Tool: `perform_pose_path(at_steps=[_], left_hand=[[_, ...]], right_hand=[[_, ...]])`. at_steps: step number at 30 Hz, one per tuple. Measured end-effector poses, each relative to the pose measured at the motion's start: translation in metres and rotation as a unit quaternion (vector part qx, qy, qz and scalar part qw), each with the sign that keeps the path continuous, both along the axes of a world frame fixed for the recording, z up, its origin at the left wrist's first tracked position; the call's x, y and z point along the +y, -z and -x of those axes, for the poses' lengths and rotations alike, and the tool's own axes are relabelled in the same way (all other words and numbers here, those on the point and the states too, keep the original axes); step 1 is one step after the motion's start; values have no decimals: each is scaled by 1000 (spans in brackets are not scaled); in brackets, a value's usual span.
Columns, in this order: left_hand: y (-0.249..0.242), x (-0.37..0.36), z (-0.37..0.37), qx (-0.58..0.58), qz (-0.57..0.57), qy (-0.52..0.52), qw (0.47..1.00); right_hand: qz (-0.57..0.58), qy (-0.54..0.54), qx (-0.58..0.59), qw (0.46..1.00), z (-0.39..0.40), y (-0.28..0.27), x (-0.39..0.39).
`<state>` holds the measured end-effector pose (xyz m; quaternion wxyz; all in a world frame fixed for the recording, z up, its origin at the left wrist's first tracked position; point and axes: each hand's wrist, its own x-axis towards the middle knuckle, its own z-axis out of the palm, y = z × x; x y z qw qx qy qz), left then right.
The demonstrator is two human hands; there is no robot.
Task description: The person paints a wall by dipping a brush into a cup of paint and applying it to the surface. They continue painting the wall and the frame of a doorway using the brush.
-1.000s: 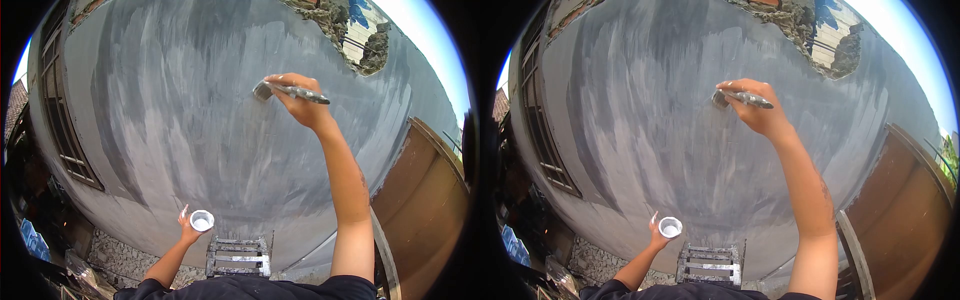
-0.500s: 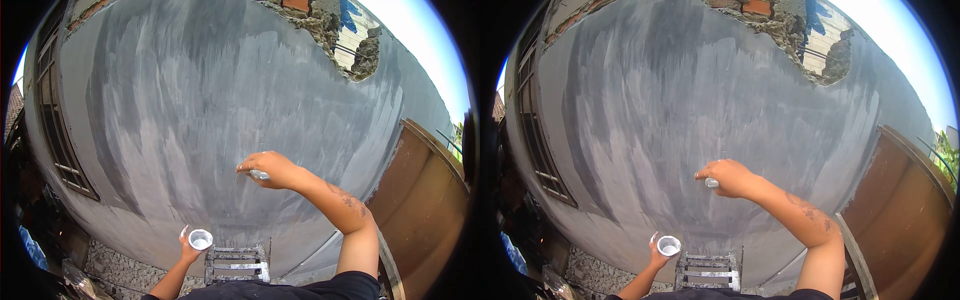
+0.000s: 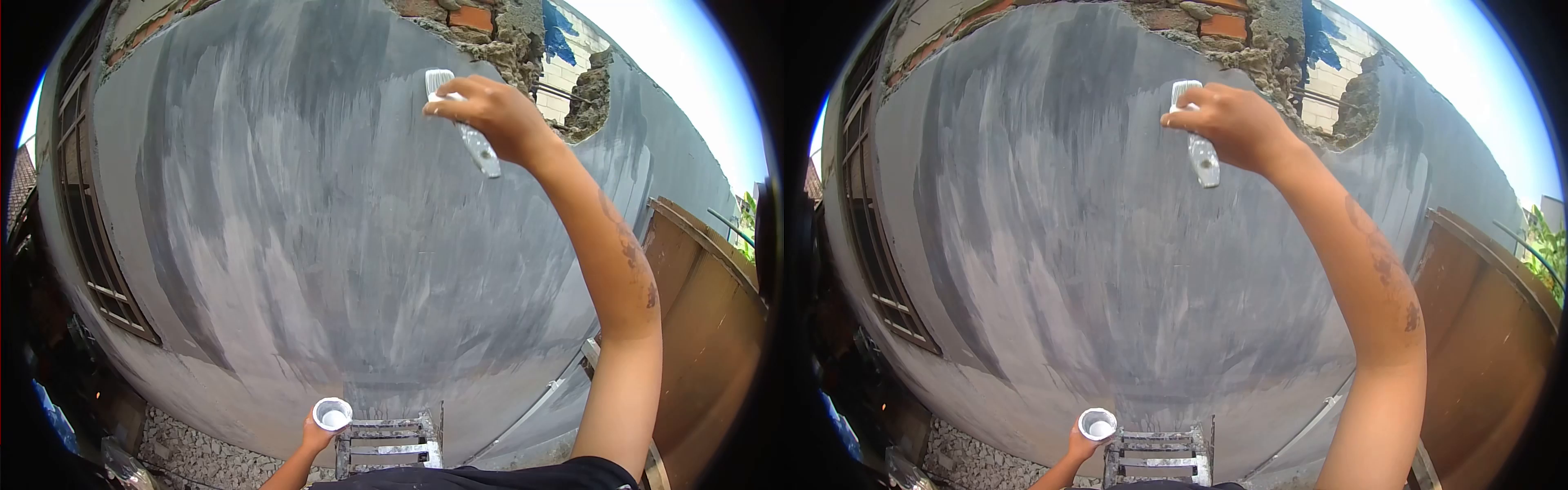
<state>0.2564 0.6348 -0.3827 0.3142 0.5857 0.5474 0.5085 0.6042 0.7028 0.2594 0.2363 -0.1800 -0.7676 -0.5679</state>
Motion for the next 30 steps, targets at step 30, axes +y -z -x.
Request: perform_pose_path(at_steps=[30], left_hand=[[12, -30, 16, -47, 37, 63, 996]], right_hand=[[302, -70, 163, 937, -31, 36, -41]])
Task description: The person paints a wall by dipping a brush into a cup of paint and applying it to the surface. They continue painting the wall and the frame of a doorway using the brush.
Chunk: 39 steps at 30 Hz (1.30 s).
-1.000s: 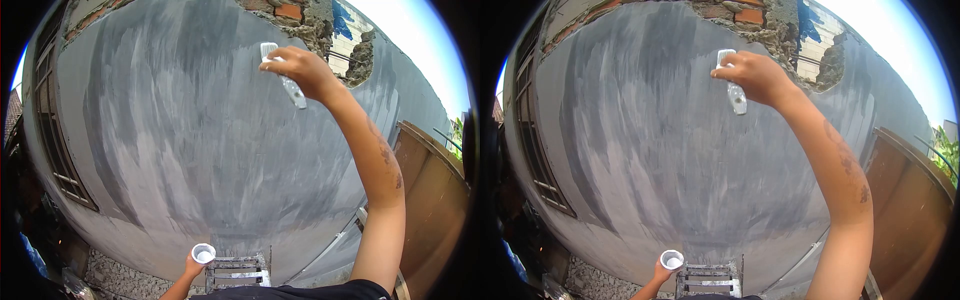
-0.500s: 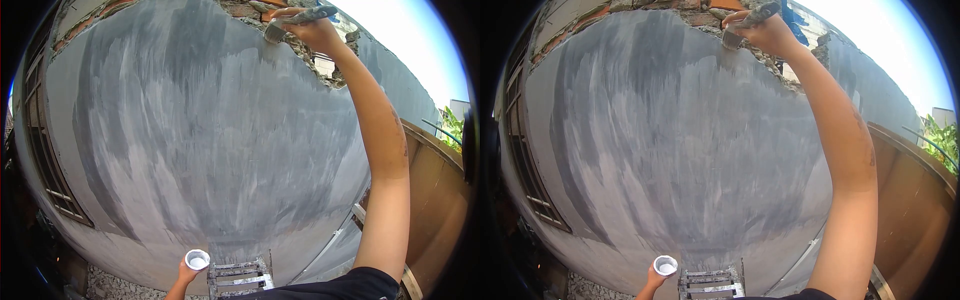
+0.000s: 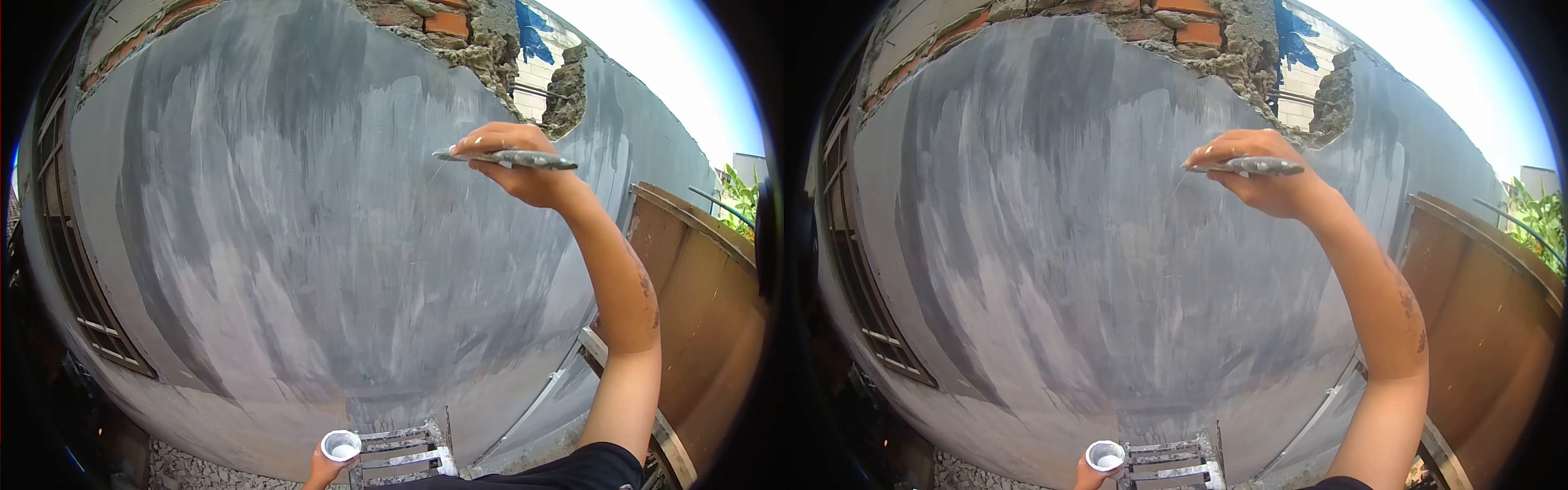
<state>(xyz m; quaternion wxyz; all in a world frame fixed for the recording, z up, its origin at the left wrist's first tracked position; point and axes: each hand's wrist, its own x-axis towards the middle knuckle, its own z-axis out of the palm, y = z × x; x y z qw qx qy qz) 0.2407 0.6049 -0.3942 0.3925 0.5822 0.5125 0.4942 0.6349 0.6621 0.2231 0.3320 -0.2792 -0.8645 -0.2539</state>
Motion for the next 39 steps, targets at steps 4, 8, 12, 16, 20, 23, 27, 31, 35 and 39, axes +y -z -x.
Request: perform_pose_path(at_steps=[4, 8, 12, 16, 20, 23, 27, 31, 35, 39], left_hand=[[-4, 8, 0, 54, -19, 7, 998], [-12, 27, -8, 51, -58, -10, 997], [-32, 41, -15, 48, -60, -9, 997], [-63, 51, -16, 71, -66, 16, 995], [-110, 53, -21, 49, -94, 35, 994], [-121, 68, -24, 29, -128, 47, 990], [-167, 74, -38, 63, -193, 40, 978], [-201, 85, -55, 100, -286, 57, 951], [-224, 77, -77, 113, -305, 54, 944], [-214, 74, -90, 110, -363, 42, 924]], right_hand=[[29, 56, 77, 995, -7, -75, 4], [-105, 101, 60, 987, -22, -137, 20], [-208, 67, 35, 975, -23, -130, 18], [-211, 0, -35, 977, -22, -74, 27], [-174, 59, -48, 982, -26, -9, 8], [-88, 53, -13, 995, -12, 24, -12], [49, -22, 13, 998, 26, 63, -28], [282, -87, 19, 955, 63, 128, -34], [359, -114, 12, 926, 91, 202, -30], [397, -125, 14, 909, 102, 262, -16]])
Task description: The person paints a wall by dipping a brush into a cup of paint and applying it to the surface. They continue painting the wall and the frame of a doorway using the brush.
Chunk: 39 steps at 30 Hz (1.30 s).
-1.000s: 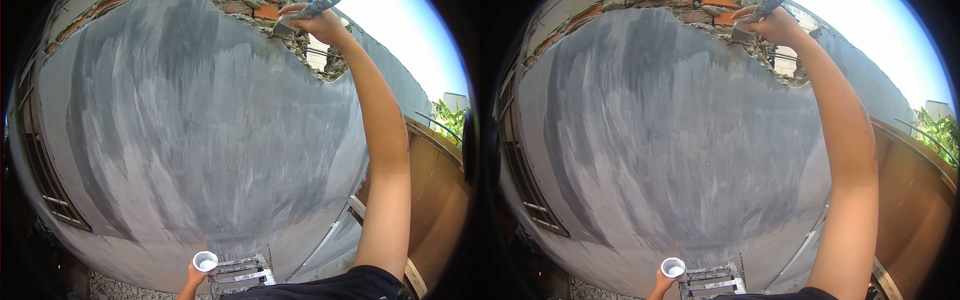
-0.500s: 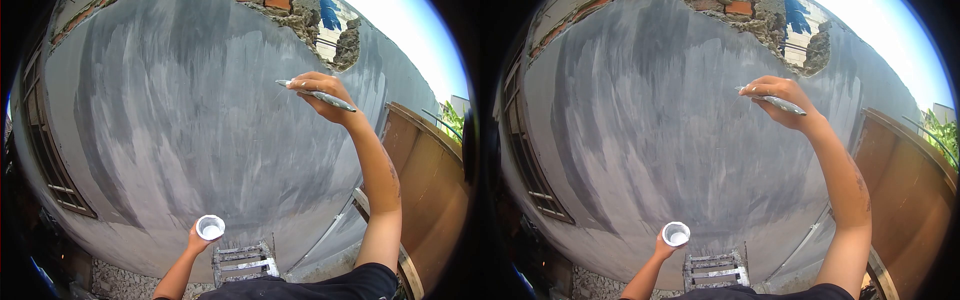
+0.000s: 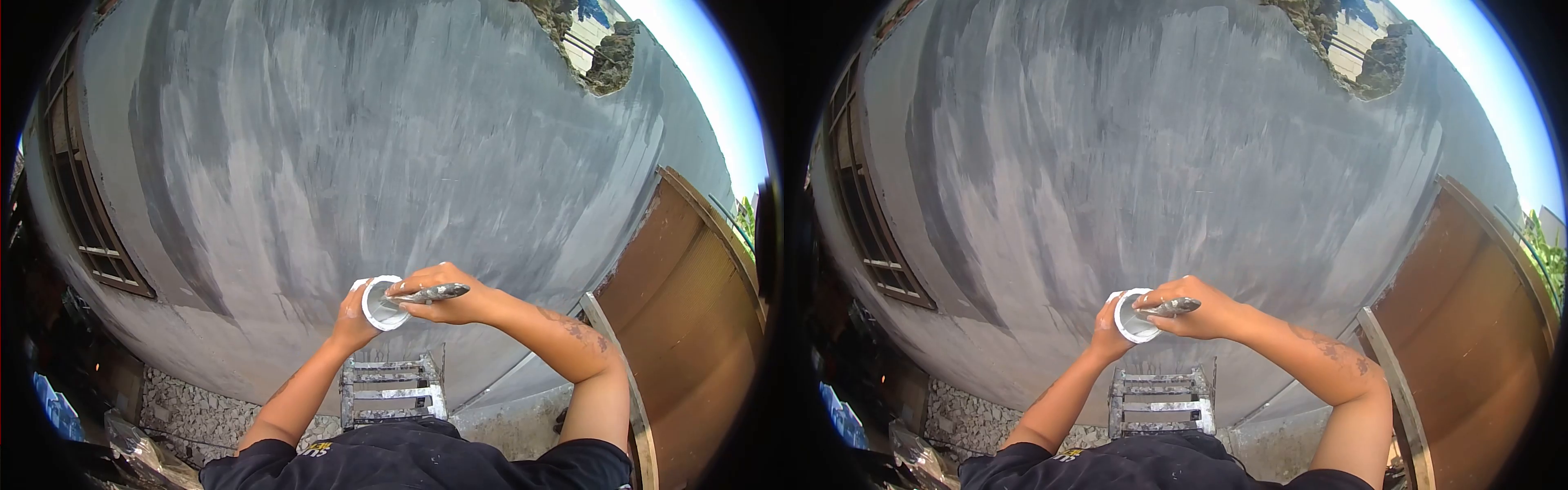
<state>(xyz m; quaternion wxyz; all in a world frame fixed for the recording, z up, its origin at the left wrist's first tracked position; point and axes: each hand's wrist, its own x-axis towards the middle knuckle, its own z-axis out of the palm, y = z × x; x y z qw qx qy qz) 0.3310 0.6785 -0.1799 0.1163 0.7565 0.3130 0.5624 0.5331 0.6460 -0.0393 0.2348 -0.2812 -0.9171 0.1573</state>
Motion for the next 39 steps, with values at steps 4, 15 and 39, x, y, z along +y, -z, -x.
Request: perform_pose_path(at_steps=[4, 15, 39], left_hand=[[17, -3, -7, -5, 11, -30, 999], [16, -11, -3, -66, 104, -67, 990], [49, -1, 3, -140, 190, -27, 971]], right_hand=[[-25, 24, -50, 998, 7, 31, 8], [122, 210, 92, 966, -15, 5, 25], [-291, 75, 49, 953, -55, -120, 17]])
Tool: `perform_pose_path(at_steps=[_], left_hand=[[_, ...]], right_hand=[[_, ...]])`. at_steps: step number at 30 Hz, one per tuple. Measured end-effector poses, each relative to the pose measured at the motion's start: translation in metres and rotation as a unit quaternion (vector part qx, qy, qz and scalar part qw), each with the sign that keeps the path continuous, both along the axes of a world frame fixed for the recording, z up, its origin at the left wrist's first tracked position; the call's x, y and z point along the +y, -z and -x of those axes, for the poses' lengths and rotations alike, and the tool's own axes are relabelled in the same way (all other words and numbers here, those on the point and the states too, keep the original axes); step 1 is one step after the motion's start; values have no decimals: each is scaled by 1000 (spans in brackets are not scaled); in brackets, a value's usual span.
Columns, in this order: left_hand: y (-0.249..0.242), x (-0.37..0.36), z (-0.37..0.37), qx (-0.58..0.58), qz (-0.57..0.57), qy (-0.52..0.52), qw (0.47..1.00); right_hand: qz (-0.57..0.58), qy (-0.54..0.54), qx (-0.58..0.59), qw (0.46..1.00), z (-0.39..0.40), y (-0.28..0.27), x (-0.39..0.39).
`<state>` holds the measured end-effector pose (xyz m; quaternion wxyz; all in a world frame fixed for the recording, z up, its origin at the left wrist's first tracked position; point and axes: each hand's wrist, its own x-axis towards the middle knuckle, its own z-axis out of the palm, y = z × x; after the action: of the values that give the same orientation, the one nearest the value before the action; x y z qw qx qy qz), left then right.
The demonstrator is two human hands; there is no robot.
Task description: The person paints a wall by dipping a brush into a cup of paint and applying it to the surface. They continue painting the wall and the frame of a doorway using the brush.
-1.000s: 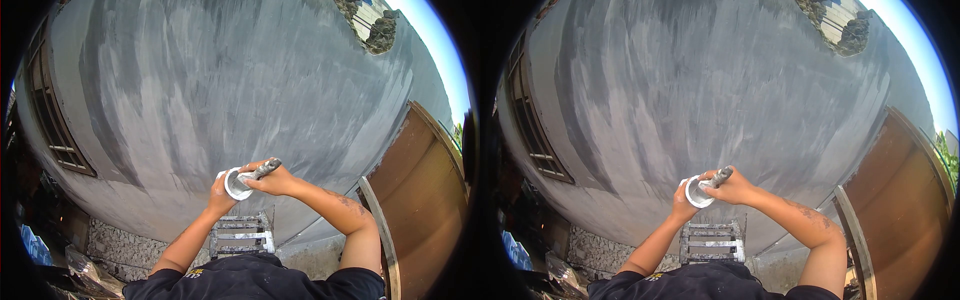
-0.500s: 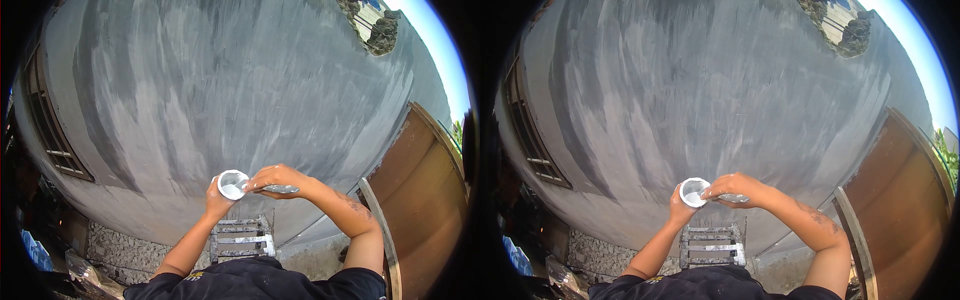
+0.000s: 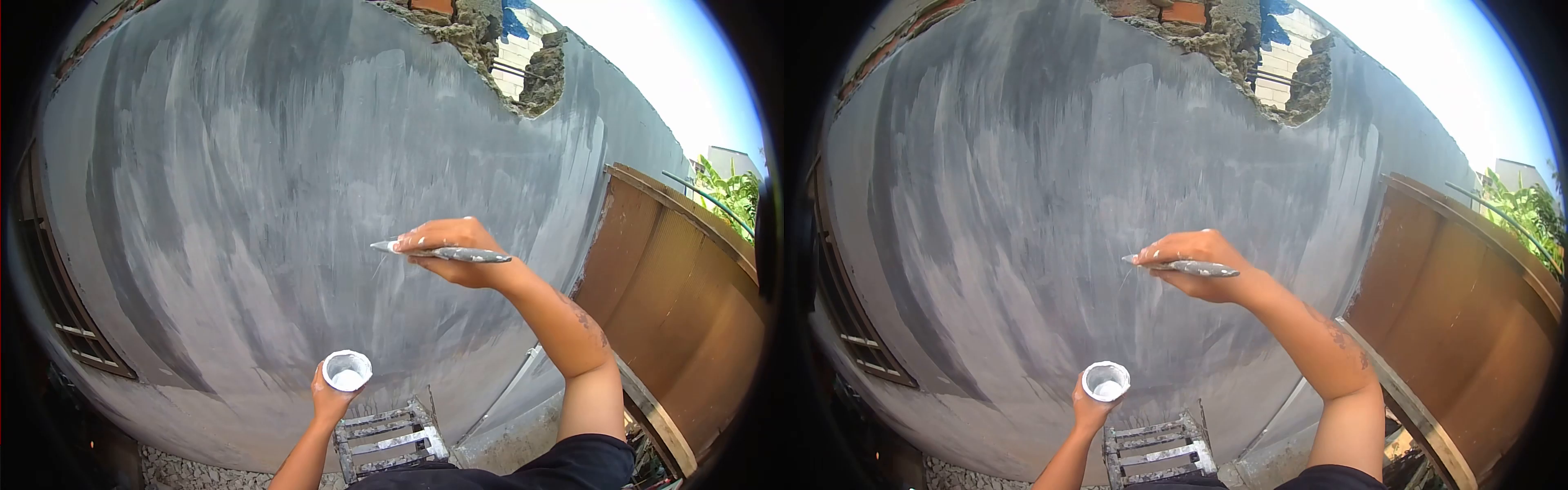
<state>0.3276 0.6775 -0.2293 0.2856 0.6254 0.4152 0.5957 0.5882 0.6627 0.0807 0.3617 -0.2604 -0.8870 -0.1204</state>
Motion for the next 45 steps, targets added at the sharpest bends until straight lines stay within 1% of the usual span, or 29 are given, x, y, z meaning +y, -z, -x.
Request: perform_pose_path(at_steps=[1, 3, 5, 7, 8, 10, 11, 13, 14, 15, 17, 19, 20, 21, 23, 26, 28, 29, 30, 32, 33, 35, 36, 38, 40, 41, 42, 44, 45], left_hand=[[6, -2, 2, 0, -5, 0, 1000], [18, -7, 4, 3, 22, 0, 1000], [18, -14, 4, 11, 26, 0, 1000], [25, -15, 3, 19, 55, 12, 998], [27, -16, 2, 23, 58, 13, 998], [39, -14, 1, 28, 55, 7, 998], [45, -14, 1, 31, 56, 7, 998], [51, -19, 3, 29, 62, 8, 998], [55, -22, 5, 33, 70, 3, 997], [57, -26, 7, 37, 79, -1, 996], [58, -28, 9, 35, 94, 3, 995], [66, -27, 12, 38, 101, 13, 994], [67, -26, 12, 39, 103, 11, 994], [69, -23, 11, 50, 98, 7, 994], [70, -22, 7, 60, 95, 3, 994], [70, -23, 1, 58, 76, 11, 995], [75, -28, 2, 24, 80, 34, 996], [80, -25, 3, 23, 77, 36, 996], [86, -23, 4, 41, 87, 32, 995], [107, -20, 7, 65, 102, 26, 992], [107, -22, 7, 67, 106, 25, 992], [101, -21, 2, 52, 119, 33, 991], [98, -22, -1, 53, 119, 33, 991], [93, -24, -3, 66, 96, 21, 993], [102, -20, -2, 63, 88, 25, 994], [110, -20, -2, 55, 86, 22, 995], [120, -17, 0, 68, 84, 21, 994], [115, -19, -2, 76, 97, 19, 992], [113, -21, -1, 85, 109, 18, 990]], right_hand=[[-44, 25, -2, 999, -8, -33, -2], [-149, 55, -4, 987, -19, -98, -6], [-261, 70, -19, 963, -33, -157, 2], [-338, 96, -65, 934, -50, -201, 15], [-342, 93, -63, 933, -56, -214, 20], [-439, 139, -144, 876, -62, -225, 26], [-440, 137, -141, 876, -64, -219, 30], [-404, 210, -229, 861, -61, -195, 27], [-377, 241, -241, 861, -52, -171, 17], [-340, 210, -231, 887, -51, -155, 13], [-344, 173, -200, 901, -56, -145, 9], [-420, 166, -157, 878, -61, -162, 10], [-436, 168, -139, 873, -63, -175, 8], [-481, 183, -146, 845, -71, -190, 17], [-490, 209, -159, 831, -80, -203, 33], [-426, 225, -215, 850, -77, -170, 36], [-407, 191, -191, 872, -68, -146, 14], [-401, 177, -177, 881, -68, -143, 8], [-404, 176, -179, 880, -70, -151, 7], [-477, 192, -135, 847, -77, -169, 13], [-496, 206, -142, 832, -83, -183, 22], [-489, 228, -158, 827, -87, -192, 37], [-469, 226, -170, 837, -84, -183, 36], [-420, 226, -205, 855, -78, -148, 33], [-349, 179, -203, 897, -64, -115, 16], [-312, 159, -196, 916, -58, -109, 9], [-312, 158, -196, 916, -50, -116, 6], [-206, 79, -132, 966, -31, -139, 4], [-167, 85, -124, 974, -27, -160, 9]])
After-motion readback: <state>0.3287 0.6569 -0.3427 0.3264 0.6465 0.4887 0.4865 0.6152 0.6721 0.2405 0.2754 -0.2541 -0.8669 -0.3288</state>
